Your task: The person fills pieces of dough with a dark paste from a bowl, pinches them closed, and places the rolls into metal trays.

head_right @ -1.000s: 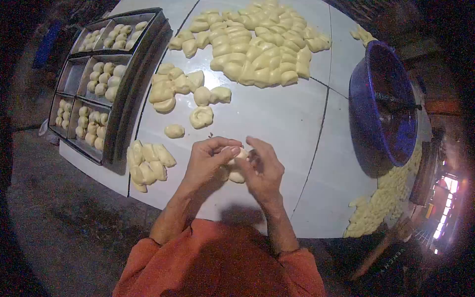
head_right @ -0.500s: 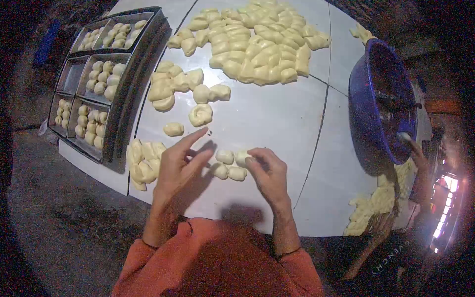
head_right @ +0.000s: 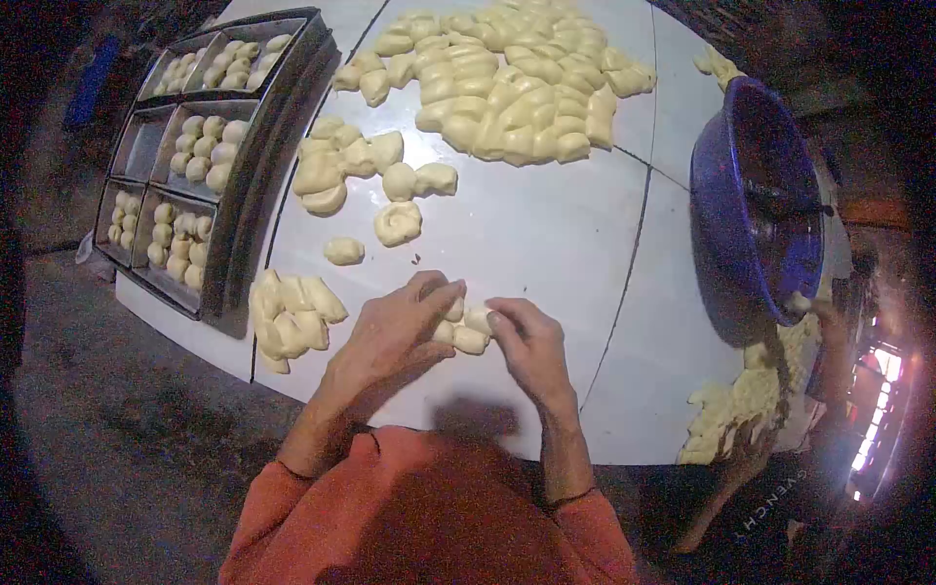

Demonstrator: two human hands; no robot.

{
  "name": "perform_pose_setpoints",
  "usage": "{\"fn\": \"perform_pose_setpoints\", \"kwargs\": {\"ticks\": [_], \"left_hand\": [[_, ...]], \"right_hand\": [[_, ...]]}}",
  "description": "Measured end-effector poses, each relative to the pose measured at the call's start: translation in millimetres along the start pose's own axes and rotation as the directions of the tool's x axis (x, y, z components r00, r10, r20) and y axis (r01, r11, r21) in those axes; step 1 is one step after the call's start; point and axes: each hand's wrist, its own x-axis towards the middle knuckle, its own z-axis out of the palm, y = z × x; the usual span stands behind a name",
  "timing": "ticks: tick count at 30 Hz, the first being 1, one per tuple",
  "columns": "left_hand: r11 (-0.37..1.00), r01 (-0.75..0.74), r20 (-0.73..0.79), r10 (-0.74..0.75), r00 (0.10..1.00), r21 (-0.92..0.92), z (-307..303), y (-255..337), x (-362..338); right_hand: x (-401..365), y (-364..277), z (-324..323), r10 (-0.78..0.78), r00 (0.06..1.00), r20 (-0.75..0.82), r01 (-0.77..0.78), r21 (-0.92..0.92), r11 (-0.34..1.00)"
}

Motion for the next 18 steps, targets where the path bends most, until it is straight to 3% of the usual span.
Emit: {"fn": "perform_pose_setpoints", "kwargs": {"ticks": [4, 7, 10, 13, 15, 18], "left_hand": [[1.0, -0.022, 0.038, 0.021, 0.999, 0.008, 1, -2, 0], [0.999, -0.054, 0.028, 0.054, 0.998, 0.0, -3, -1, -1], [0.997, -0.054, -0.019, 0.055, 0.998, 0.051, 3, 1, -4], [0.999, -0.022, 0.011, 0.021, 1.0, 0.023, 8, -1, -2], [0.998, -0.068, 0.006, 0.068, 0.998, -0.006, 8, -5, -1], [1.0, -0.02, 0.006, 0.02, 1.0, -0.007, 16, -11, 1]], "right_hand": [[1, -15, -6, -0.145, 0.984, 0.104, 0.167, -0.253, 0.953], [-2, -26, -3, -0.173, 0.971, 0.167, 0.213, -0.259, 0.942], [-4, -32, -1, -0.283, 0.926, 0.249, 0.361, -0.373, 0.855], [-9, -35, 5, -0.239, 0.934, 0.267, 0.343, -0.469, 0.814], [-11, -33, 6, -0.265, 0.934, 0.241, 0.352, -0.476, 0.806], [-14, -42, 15, -0.277, 0.944, 0.178, 0.328, -0.443, 0.834]]}}
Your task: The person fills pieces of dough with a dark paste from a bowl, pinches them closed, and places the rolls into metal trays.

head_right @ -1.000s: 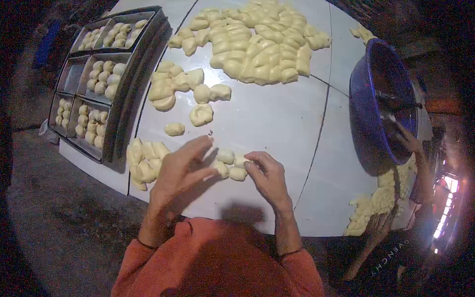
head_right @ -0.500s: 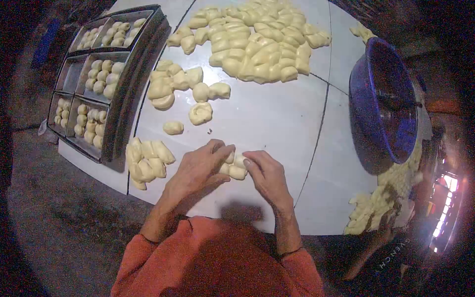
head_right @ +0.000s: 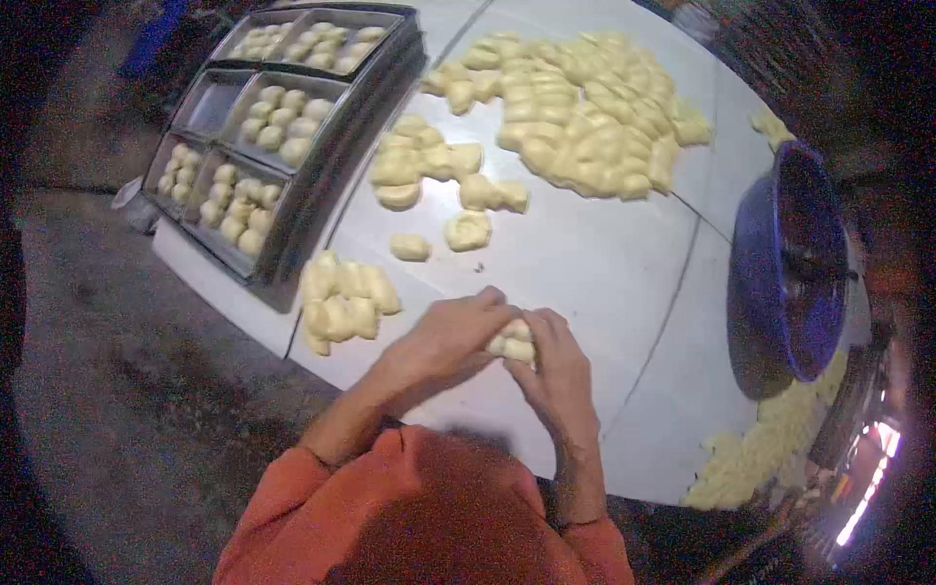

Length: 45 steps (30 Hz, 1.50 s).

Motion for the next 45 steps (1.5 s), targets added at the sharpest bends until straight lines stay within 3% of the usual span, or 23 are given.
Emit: {"fn": "perform_pose_setpoints", "kwargs": {"ticks": [2, 7, 11, 12, 15, 16, 19, 23, 24, 25, 27, 29, 30, 34, 37, 38, 40, 41, 42, 45], "left_hand": [[1.0, 0.026, 0.051, -0.026, 0.998, 0.009, 2, -3, 3], [1.0, -0.019, -0.042, 0.019, 0.999, -0.003, 6, -6, -2], [0.999, -0.017, -0.104, 0.012, 0.994, -0.045, 12, -7, -9], [0.997, -0.013, -0.092, 0.006, 0.996, -0.072, 9, -7, -13], [0.986, 0.014, -0.008, -0.016, 1.0, -0.167, -4, -9, -29], [0.978, 0.016, 0.011, -0.014, 1.0, -0.208, -10, -9, -36], [0.954, 0.069, 0.03, -0.063, 0.998, -0.293, -32, -3, -62], [0.912, -0.003, -0.076, -0.031, 0.997, -0.409, -59, -15, -89], [0.896, 0.03, -0.092, -0.078, 0.993, -0.442, -71, -13, -94], [0.879, 0.064, -0.112, -0.132, 0.985, -0.473, -81, -14, -98], [0.917, 0.046, -0.205, -0.137, 0.969, -0.395, -92, -23, -105], [0.94, 0.144, -0.198, -0.211, 0.957, -0.308, -102, -25, -108], [0.949, 0.127, -0.225, -0.196, 0.954, -0.288, -102, -27, -109], [0.971, 0.08, -0.285, -0.145, 0.947, -0.225, -95, -37, -114], [0.986, 0.109, -0.261, -0.138, 0.955, -0.123, -92, -41, -115], [0.986, 0.138, -0.218, -0.157, 0.963, -0.098, -88, -43, -113], [0.985, 0.154, -0.183, -0.167, 0.969, -0.082, -75, -40, -111], [0.984, 0.161, -0.166, -0.172, 0.971, -0.075, -70, -39, -108], [0.974, 0.204, -0.042, -0.209, 0.977, -0.104, -65, -42, -105], [0.983, 0.177, -0.021, -0.178, 0.984, -0.041, -61, -43, -104]], "right_hand": [[1, 0, 2, 0.029, 0.999, 0.015, -0.03, 0.019, 0.999], [-1, -3, 12, 0.034, 0.995, -0.095, -0.033, 0.012, 0.999], [-6, -12, 10, 0.135, 0.987, -0.089, -0.12, 0.159, 0.98], [-5, -21, 4, 0.308, 0.951, 0.019, -0.298, 0.322, 0.899], [-13, 1, 8, 0.397, 0.908, 0.134, -0.405, 0.522, 0.75], [-17, 10, 12, 0.31, 0.948, 0.073, -0.301, 0.528, 0.794], [-26, 18, 19, 0.318, 0.943, 0.103, -0.26, 0.823, 0.505], [-21, -27, 14, 0.434, 0.889, 0.147, -0.389, 0.743, 0.545], [-21, -12, 24, 0.332, 0.937, 0.105, -0.296, 0.744, 0.599], [-21, -16, 23, 0.354, 0.925, 0.137, -0.331, 0.749, 0.574], [-9, -33, 30, 0.369, 0.907, 0.201, -0.381, 0.763, 0.522], [-2, -35, 43, 0.188, 0.974, 0.129, -0.223, 0.713, 0.665], [6, -54, 37, 0.236, 0.943, 0.236, -0.327, 0.795, 0.512], [21, -68, 50, 0.158, 0.956, 0.246, -0.291, 0.75, 0.594], [28, -68, 58, 0.155, 0.953, 0.259, -0.298, 0.728, 0.618], [26, -66, 66, 0.203, 0.944, 0.261, -0.33, 0.762, 0.557], [29, -62, 66, 0.096, 0.979, 0.181, -0.177, 0.505, 0.845], [31, -60, 64, 0.033, 0.987, 0.16, -0.087, 0.339, 0.937], [32, -68, 54, -0.079, 0.985, 0.151, 0.049, 0.195, 0.98], [28, -57, 58, -0.032, 0.987, 0.157, -0.033, 0.393, 0.919]]}}
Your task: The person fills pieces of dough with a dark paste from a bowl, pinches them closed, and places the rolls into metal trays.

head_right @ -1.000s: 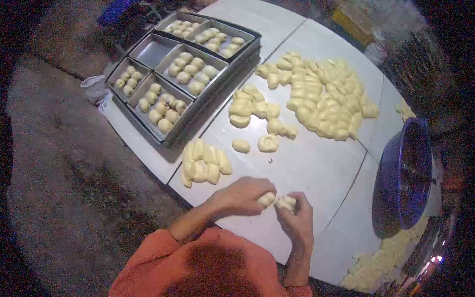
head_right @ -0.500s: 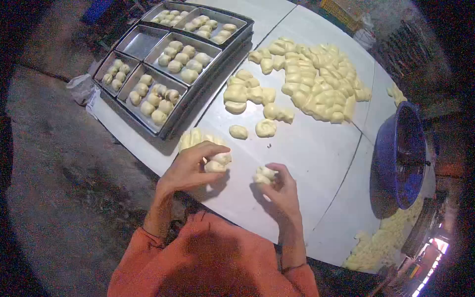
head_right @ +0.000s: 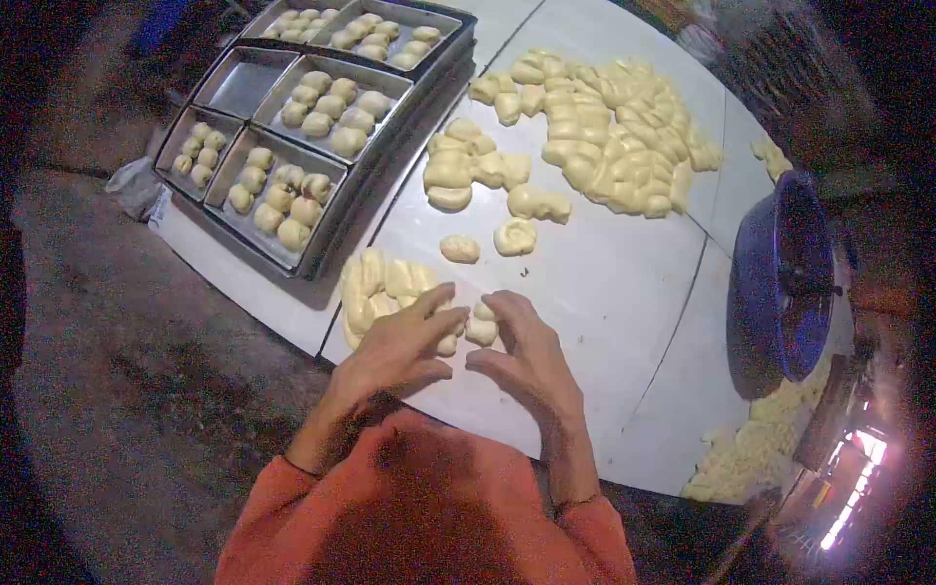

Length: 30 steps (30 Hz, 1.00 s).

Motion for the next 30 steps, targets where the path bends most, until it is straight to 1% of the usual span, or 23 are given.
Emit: {"fn": "perform_pose_setpoints", "kwargs": {"ticks": [1, 2, 4, 5, 7, 8, 10, 11, 12, 14, 16, 18, 20, 21, 22, 24, 25, 28, 29, 30], "left_hand": [[1.0, 0.004, -0.018, -0.004, 1.0, -0.009, 0, -1, 0], [0.999, 0.014, -0.03, -0.013, 0.999, 0.039, 0, 0, 1], [0.997, 0.018, 0.003, -0.018, 1.0, 0.076, 1, -2, 5], [0.996, 0.011, -0.025, -0.008, 1.0, 0.094, 4, -1, 5], [0.991, 0.0, -0.087, 0.012, 0.996, 0.137, 13, 3, 7], [0.991, 0.005, -0.048, 0.001, 0.999, 0.133, 12, 7, 10], [0.99, 0.038, 0.015, -0.04, 0.999, 0.133, 8, 12, 14], [0.988, 0.004, -0.059, 0.005, 0.998, 0.157, 16, 9, 13], [0.989, -0.053, -0.085, 0.065, 0.994, 0.14, 19, 4, 13], [0.989, -0.039, -0.081, 0.051, 0.995, 0.145, 21, 12, 8], [0.991, -0.093, -0.053, 0.099, 0.994, 0.096, 25, 15, 9], [0.989, -0.121, -0.063, 0.127, 0.99, 0.085, 24, 24, 10], [0.987, -0.15, -0.094, 0.154, 0.984, 0.05, 34, 26, 16], [0.983, -0.175, -0.124, 0.181, 0.976, 0.052, 40, 22, 20], [0.985, -0.164, -0.12, 0.169, 0.978, 0.049, 45, 20, 21], [0.989, -0.14, -0.112, 0.144, 0.983, 0.044, 51, 19, 25], [0.992, -0.118, -0.078, 0.122, 0.989, 0.05, 50, 19, 24], [0.993, -0.117, -0.069, 0.117, 0.991, 0.008, 43, 19, 20], [0.992, -0.129, -0.066, 0.13, 0.989, 0.015, 43, 16, 19], [0.993, -0.12, -0.073, 0.121, 0.99, 0.016, 44, 15, 18]], "right_hand": [[0, 6, 1, 0.019, 1.0, 0.008, -0.019, 0.06, 0.998], [0, 7, 0, 0.011, 1.0, 0.008, -0.01, -0.035, 0.999], [4, -2, 3, -0.01, 1.0, 0.016, 0.013, -0.223, 0.975], [6, -11, 5, -0.029, 0.999, 0.014, 0.032, -0.318, 0.947], [8, -6, 9, -0.058, 0.998, -0.028, 0.047, -0.313, 0.949], [10, -4, 12, -0.08, 0.996, -0.043, 0.063, -0.307, 0.949], [10, 1, 13, -0.05, 0.997, -0.057, 0.035, -0.243, 0.969], [9, 4, 13, -0.04, 0.998, -0.056, 0.027, -0.205, 0.978], [7, 5, 12, 0.003, 0.998, -0.058, -0.012, -0.153, 0.988], [0, 4, 7, 0.098, 0.994, -0.056, -0.101, -0.051, 0.994], [-10, -13, 0, 0.105, 0.99, -0.097, -0.104, 0.02, 0.994], [-13, -5, -12, -0.123, 0.99, -0.073, 0.11, -0.156, 0.982], [-21, -12, -21, -0.157, 0.976, -0.15, 0.112, -0.268, 0.957], [-21, -30, -23, -0.017, 0.983, -0.185, -0.026, -0.231, 0.973], [-23, -33, -21, 0.091, 0.974, -0.208, -0.135, -0.208, 0.969], [-25, -36, -20, 0.303, 0.922, -0.242, -0.345, -0.152, 0.926], [-28, -22, -19, 0.226, 0.943, -0.245, -0.266, -0.144, 0.953], [-31, -6, -16, 0.152, 0.95, -0.275, -0.197, -0.145, 0.97], [-31, -4, -15, 0.168, 0.946, -0.279, -0.223, -0.182, 0.958], [-31, 0, -15, 0.142, 0.952, -0.27, -0.2, -0.201, 0.959]]}}
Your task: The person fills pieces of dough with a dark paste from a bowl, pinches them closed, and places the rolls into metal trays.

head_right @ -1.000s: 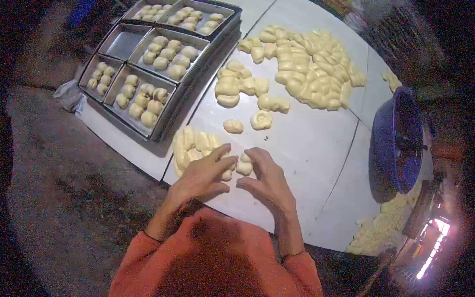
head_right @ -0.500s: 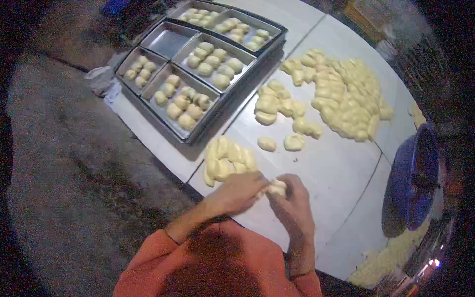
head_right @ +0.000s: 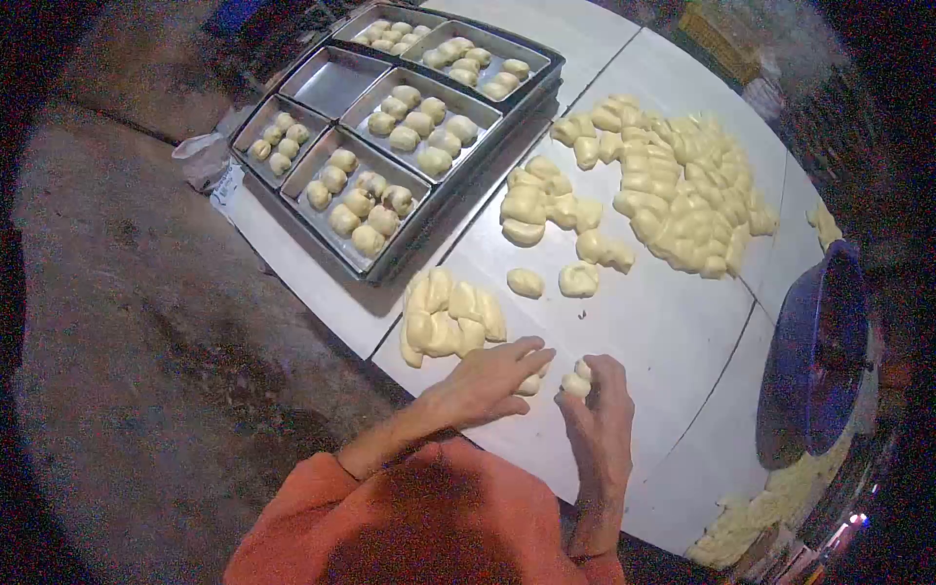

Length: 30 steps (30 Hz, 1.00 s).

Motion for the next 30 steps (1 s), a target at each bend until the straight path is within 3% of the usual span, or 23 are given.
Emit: {"fn": "perform_pose_setpoints", "kwargs": {"ticks": [2, 6, 8, 10, 13, 16, 17, 21, 24, 25, 28, 29, 30], "left_hand": [[1.0, 0.016, -0.012, -0.016, 1.0, 0.001, 3, 0, -1], [0.998, 0.052, 0.007, -0.052, 0.999, -0.022, 6, -3, 5], [0.992, 0.123, 0.032, -0.122, 0.992, -0.028, -6, 9, 4], [0.997, 0.076, -0.024, -0.076, 0.997, -0.009, -1, 2, -1], [0.996, 0.093, 0.007, -0.093, 0.996, 0.006, -7, 3, -3], [0.993, 0.117, 0.024, -0.117, 0.993, 0.026, -13, 9, 0], [0.993, 0.109, -0.02, -0.108, 0.994, 0.038, -9, 10, 0], [0.993, 0.106, 0.008, -0.106, 0.994, 0.042, -12, 13, 3], [0.992, 0.097, 0.036, -0.101, 0.994, 0.081, -13, 10, 1], [0.994, 0.089, 0.036, -0.092, 0.995, 0.063, -15, 9, 0], [0.996, 0.089, 0.066, -0.09, 0.994, 0.013, -25, 11, 2], [0.994, 0.107, 0.097, -0.107, 0.99, 0.001, -29, 13, 4], [0.992, 0.123, 0.129, -0.121, 0.984, -0.008, -33, 13, 6]], "right_hand": [[3, 10, -1, -0.053, 0.999, 0.006, 0.053, -0.025, 0.998], [8, -2, -6, 0.046, 0.998, 0.034, -0.049, 0.107, 0.993], [10, 17, -6, -0.185, 0.982, 0.034, 0.186, -0.023, 0.982], [6, 15, -7, 0.023, 0.996, 0.085, -0.037, 0.161, 0.986], [-3, 21, -13, -0.057, 0.988, 0.145, 0.028, 0.195, 0.98], [-8, 21, -12, -0.134, 0.972, 0.194, 0.103, 0.164, 0.981], [-9, 15, -14, -0.139, 0.965, 0.221, 0.136, 0.025, 0.99], [-9, 12, -20, -0.086, 0.942, 0.325, 0.099, -0.023, 0.995], [-5, 0, -29, -0.024, 0.965, 0.261, 0.005, 0.073, 0.997], [1, 11, -26, -0.09, 0.984, 0.156, 0.107, -0.104, 0.989], [20, 3, -31, 0.007, 0.999, -0.05, -0.005, 0.049, 0.999], [31, 0, -34, 0.126, 0.992, -0.019, -0.122, 0.147, 0.982], [40, -1, -34, 0.115, 0.993, -0.039, -0.106, 0.195, 0.975]]}}
